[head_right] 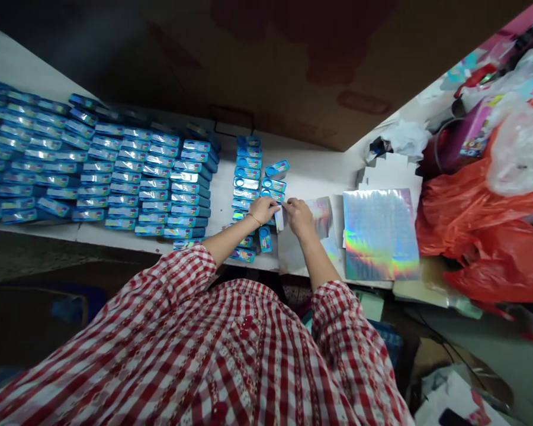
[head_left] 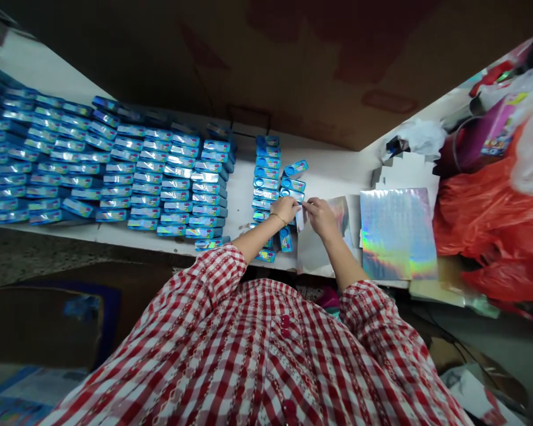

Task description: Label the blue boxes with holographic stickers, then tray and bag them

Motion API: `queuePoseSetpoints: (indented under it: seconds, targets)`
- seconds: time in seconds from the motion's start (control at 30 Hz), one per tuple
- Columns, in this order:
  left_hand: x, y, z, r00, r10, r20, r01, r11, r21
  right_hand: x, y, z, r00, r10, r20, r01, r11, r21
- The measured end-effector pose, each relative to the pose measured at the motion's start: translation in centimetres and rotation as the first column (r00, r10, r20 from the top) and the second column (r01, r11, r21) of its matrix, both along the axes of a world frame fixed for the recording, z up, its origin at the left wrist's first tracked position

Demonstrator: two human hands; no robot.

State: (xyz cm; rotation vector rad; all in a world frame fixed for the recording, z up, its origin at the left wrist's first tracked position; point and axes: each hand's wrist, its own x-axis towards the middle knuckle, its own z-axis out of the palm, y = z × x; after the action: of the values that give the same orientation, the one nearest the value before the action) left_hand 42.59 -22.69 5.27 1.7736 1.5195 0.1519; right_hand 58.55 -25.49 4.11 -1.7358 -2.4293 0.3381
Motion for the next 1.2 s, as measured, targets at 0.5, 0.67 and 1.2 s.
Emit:
queuePoseSetpoints:
  seconds: [0.5, 0.67, 1.2]
  targets:
    - [-1.4, 0.4, -1.0, 0.922, 0.241, 0.304, -0.263, 0.964, 0.034, -0.9, -0.3, 10.7, 0.989, -0.008, -0.148, 0.003, 0.999, -0.033]
    - [-4.4, -0.5, -0.3, 0.441, 0.639, 0.630, -0.424, 0.767, -0.481, -3.4, 3.3, 9.6, 0.788, -0.393, -0.474, 0.229, 0.902, -0.366]
    - [-12.6, 4.9, -3.9, 0.663, 0.601, 0.446, -0.644, 0.762, -0.070, -13.5, 7.2, 0.1, 0.737, -0.560, -0.379, 0.451, 0.825, -0.341]
